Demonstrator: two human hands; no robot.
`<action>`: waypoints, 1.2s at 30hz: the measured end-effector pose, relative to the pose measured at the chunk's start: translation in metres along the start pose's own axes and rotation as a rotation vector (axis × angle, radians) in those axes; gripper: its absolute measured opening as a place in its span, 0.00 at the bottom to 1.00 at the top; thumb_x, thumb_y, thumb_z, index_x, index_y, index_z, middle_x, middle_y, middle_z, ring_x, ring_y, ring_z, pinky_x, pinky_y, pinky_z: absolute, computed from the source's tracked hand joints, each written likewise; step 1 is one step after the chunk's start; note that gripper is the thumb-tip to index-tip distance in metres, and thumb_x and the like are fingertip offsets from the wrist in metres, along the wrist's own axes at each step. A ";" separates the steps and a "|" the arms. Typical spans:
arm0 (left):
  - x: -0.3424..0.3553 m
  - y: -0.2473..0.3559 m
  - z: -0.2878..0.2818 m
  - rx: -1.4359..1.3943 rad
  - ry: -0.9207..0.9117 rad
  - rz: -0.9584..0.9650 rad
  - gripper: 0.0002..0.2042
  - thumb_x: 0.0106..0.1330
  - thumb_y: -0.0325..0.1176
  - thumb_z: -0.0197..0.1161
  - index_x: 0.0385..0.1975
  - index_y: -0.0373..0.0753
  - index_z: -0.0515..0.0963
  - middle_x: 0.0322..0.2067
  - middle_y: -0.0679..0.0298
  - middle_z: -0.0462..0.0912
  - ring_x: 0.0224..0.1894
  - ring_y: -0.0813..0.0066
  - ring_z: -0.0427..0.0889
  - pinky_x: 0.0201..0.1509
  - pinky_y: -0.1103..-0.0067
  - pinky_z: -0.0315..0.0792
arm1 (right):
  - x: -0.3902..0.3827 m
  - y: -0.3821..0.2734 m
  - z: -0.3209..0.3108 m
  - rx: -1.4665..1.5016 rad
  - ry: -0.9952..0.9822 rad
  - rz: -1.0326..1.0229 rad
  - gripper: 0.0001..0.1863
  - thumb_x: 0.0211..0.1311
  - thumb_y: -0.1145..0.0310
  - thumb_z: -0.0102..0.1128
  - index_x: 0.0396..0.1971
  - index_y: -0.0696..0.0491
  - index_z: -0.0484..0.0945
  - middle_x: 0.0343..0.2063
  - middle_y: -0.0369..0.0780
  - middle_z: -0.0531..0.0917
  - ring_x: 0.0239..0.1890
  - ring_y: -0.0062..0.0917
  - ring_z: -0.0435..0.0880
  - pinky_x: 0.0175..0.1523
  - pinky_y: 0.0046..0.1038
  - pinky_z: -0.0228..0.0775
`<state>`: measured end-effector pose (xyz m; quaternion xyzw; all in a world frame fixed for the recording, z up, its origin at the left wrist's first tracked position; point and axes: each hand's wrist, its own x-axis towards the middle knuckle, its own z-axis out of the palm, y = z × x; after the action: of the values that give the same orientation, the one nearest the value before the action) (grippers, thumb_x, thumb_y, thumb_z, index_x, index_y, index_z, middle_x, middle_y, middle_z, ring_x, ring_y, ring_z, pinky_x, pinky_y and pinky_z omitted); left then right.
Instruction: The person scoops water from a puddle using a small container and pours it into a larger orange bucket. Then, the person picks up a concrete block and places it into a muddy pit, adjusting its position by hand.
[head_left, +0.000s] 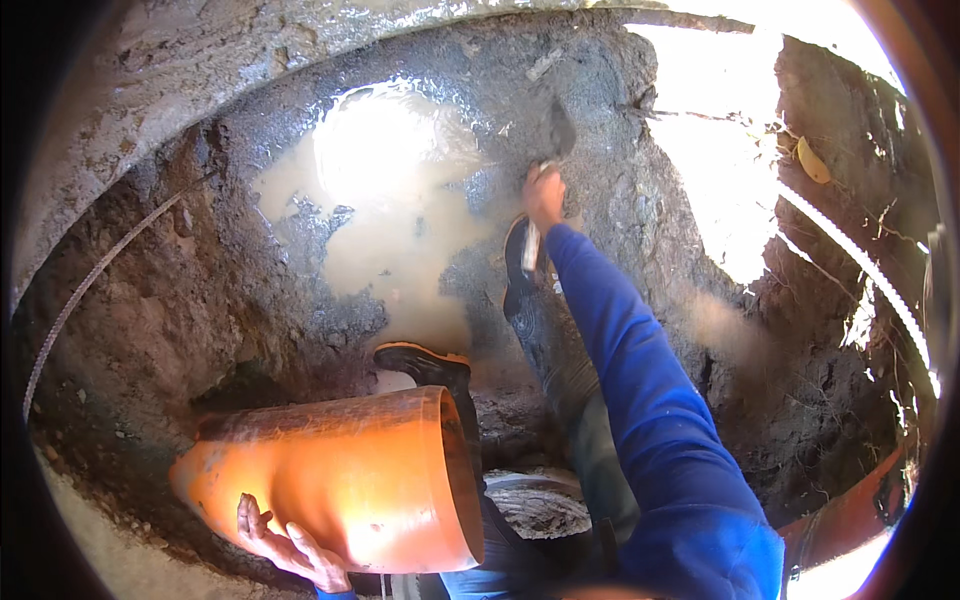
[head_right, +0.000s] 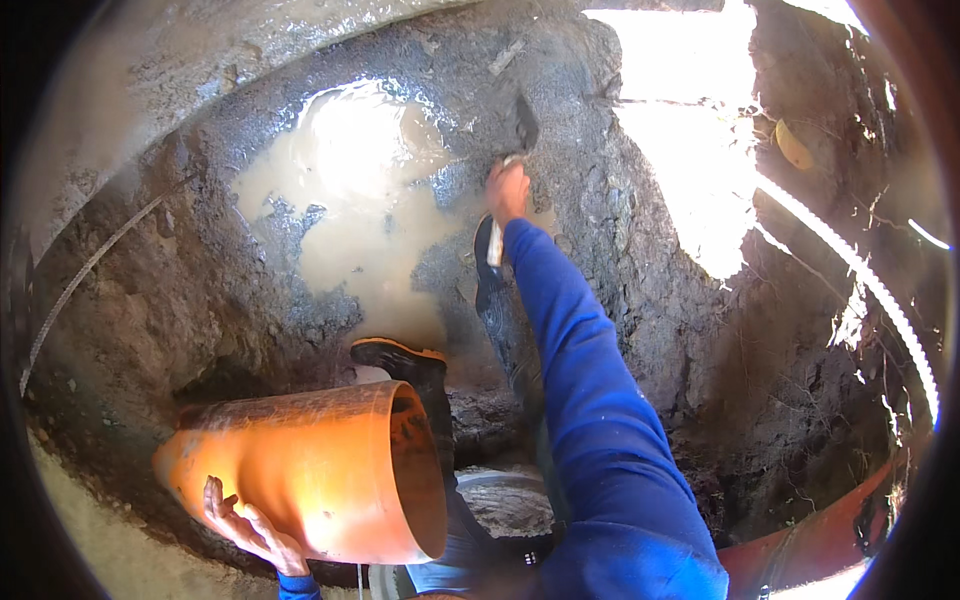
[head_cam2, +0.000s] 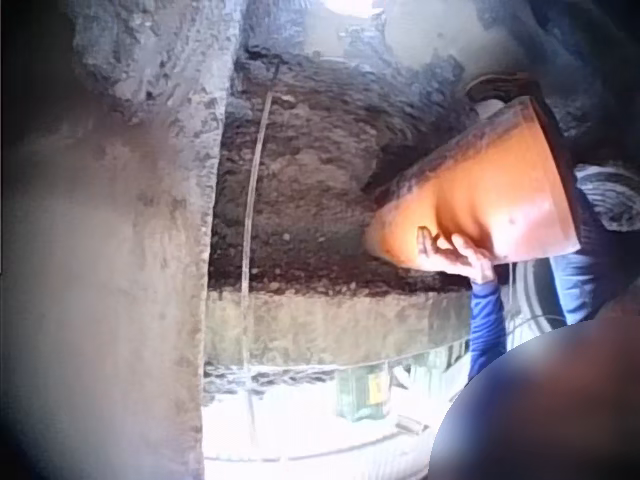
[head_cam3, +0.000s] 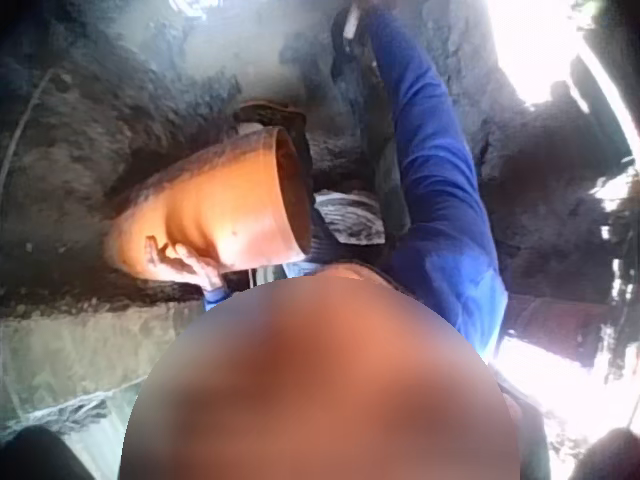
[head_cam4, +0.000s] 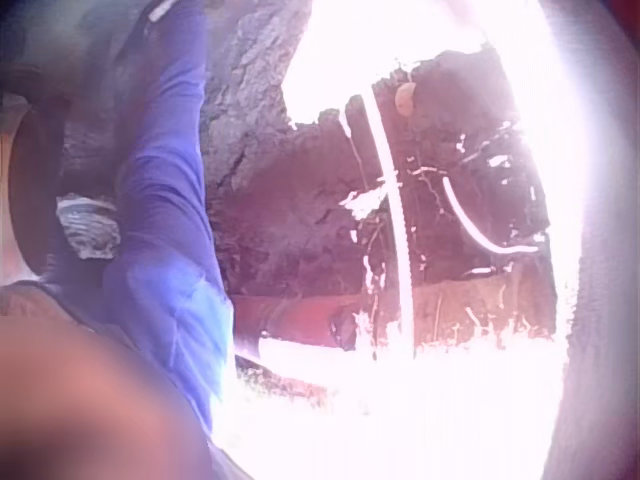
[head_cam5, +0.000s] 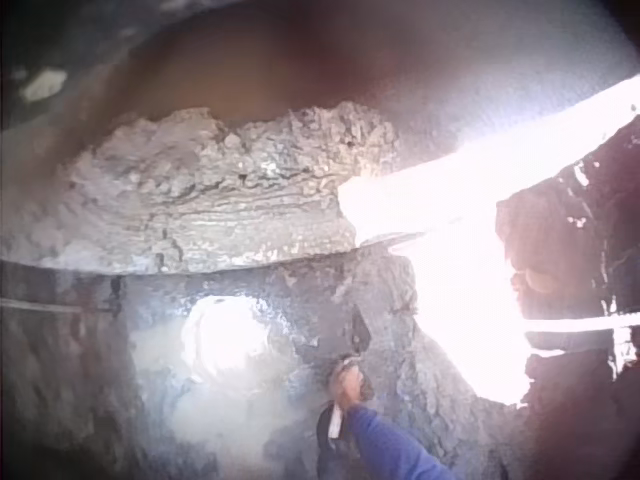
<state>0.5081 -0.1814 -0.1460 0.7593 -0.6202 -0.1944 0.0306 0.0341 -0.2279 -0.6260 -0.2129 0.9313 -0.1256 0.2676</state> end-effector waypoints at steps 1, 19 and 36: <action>-0.001 0.001 0.000 0.014 0.007 0.000 0.32 0.75 0.56 0.52 0.66 0.34 0.68 0.66 0.52 0.68 0.68 0.56 0.66 0.64 0.61 0.64 | -0.012 0.004 -0.009 -0.075 -0.099 -0.010 0.23 0.71 0.55 0.56 0.46 0.63 0.77 0.40 0.65 0.83 0.49 0.62 0.82 0.55 0.54 0.74; 0.001 0.007 0.001 -0.004 0.091 -0.036 0.27 0.78 0.49 0.51 0.66 0.36 0.70 0.64 0.55 0.71 0.63 0.63 0.71 0.61 0.67 0.66 | 0.113 -0.059 -0.091 -0.552 -0.344 -0.561 0.24 0.74 0.53 0.53 0.49 0.64 0.75 0.38 0.64 0.84 0.47 0.59 0.84 0.52 0.53 0.78; -0.002 0.003 -0.003 0.016 0.085 -0.016 0.29 0.78 0.52 0.50 0.67 0.34 0.69 0.65 0.54 0.71 0.63 0.62 0.70 0.61 0.66 0.65 | 0.098 -0.064 -0.074 -0.623 -0.401 -0.624 0.20 0.73 0.58 0.53 0.47 0.63 0.74 0.38 0.61 0.84 0.43 0.58 0.85 0.49 0.52 0.79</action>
<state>0.5058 -0.1810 -0.1417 0.7720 -0.6138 -0.1573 0.0494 -0.0607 -0.3211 -0.5860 -0.5719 0.7466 0.1285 0.3147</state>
